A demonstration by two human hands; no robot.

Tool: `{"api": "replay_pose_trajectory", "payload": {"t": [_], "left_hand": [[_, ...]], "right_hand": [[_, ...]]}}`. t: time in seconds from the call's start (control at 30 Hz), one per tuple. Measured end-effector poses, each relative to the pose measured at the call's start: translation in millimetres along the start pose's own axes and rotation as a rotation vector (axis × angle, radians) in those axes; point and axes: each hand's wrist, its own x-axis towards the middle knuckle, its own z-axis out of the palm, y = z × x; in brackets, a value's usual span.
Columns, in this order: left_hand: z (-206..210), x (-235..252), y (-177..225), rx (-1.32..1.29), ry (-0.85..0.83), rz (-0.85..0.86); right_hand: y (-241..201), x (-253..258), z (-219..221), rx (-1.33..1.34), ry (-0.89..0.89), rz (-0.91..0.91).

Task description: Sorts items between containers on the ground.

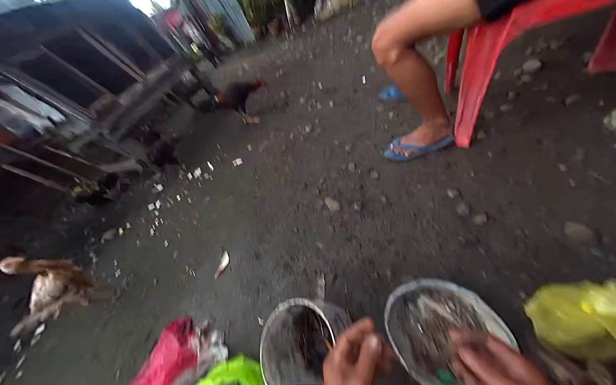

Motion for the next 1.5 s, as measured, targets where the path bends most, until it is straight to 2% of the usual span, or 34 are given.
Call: {"api": "replay_pose_trajectory", "payload": {"t": [0.1, 0.37, 0.7, 0.8, 0.9, 0.97, 1.03, 1.1, 1.17, 1.27, 1.33, 1.5], "left_hand": [[8, 1, -9, -0.011, 0.023, -0.106], [-3, 2, -33, -0.064, -0.047, -0.191], [-38, -1, -13, -0.028, 0.065, -0.061], [-52, -5, -6, 0.104, 0.107, 0.032], [-85, 3, 0, 0.296, 0.287, 0.172], [-106, 12, 0, 0.56, 0.386, 0.166], [-119, 15, 0, 0.838, 0.391, 0.106], [-113, 12, 2, 0.908, 0.391, 0.138], [-90, 1, 5, 0.811, 0.286, 0.177], [-48, -23, 4, 0.607, -0.106, 0.095], [-24, -30, -8, 0.588, -0.263, 0.051], [3, -33, -37, 0.561, -0.233, -0.02]], "right_hand": [[8, 2, 1, 0.027, 0.041, -0.013], [18, -2, 8, 0.113, -0.059, 0.034], [21, -2, 8, 0.113, -0.093, 0.064], [21, -3, 10, 0.122, -0.109, 0.068], [21, -3, 10, 0.132, -0.131, 0.068], [22, -4, 10, 0.133, -0.145, 0.085], [23, -4, 11, 0.135, -0.152, 0.1], [25, -3, 13, 0.141, -0.149, 0.123], [26, -3, 15, 0.155, -0.148, 0.139], [25, -4, 16, 0.172, -0.151, 0.164], [24, -3, 18, 0.169, -0.149, 0.174], [23, -1, 15, 0.118, -0.124, 0.184]]}}
